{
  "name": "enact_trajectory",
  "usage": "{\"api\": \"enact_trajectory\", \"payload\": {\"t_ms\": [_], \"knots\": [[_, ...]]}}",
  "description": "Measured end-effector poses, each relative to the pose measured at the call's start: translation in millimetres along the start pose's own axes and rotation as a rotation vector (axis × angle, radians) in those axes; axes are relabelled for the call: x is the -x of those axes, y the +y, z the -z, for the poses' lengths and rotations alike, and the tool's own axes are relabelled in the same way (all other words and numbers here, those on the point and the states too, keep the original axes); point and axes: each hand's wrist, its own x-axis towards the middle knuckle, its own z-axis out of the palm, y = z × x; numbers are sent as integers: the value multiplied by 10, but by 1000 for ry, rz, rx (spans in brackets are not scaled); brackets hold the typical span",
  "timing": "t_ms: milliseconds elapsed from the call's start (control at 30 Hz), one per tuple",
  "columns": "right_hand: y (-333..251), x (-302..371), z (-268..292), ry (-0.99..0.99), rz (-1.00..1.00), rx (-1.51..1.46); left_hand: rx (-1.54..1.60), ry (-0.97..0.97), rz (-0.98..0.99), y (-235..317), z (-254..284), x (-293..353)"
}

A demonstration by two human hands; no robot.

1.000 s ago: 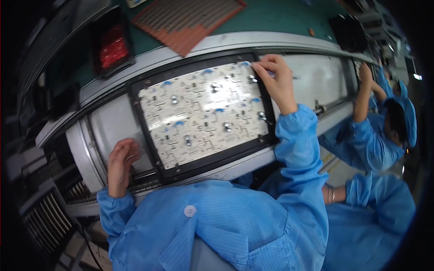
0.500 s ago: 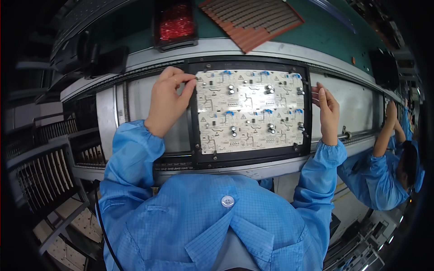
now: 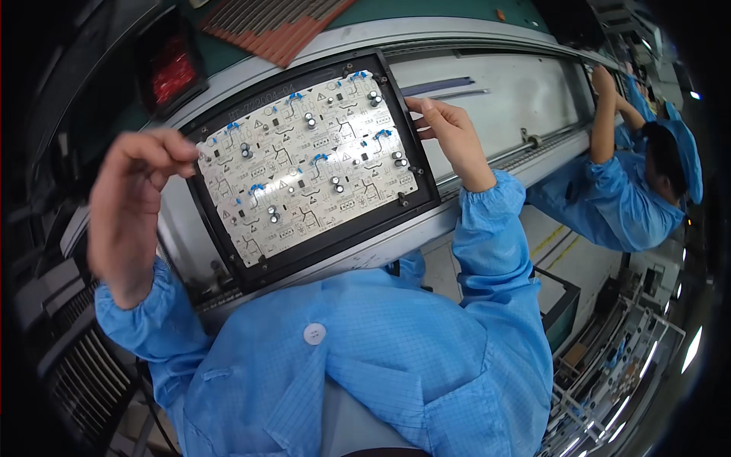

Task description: The person places a carrier jig onto an assembly line track, takes a circuit board from a rack, and mounts it into the jig. They then insert electronic components into the circuit board by hand.

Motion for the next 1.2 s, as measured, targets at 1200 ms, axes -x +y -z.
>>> {"api": "enact_trajectory", "payload": {"t_ms": [1200], "knots": [[-916, -1455, -157, 135, 853, 893, 745, -396, -789, 1116, -402, 743]]}}
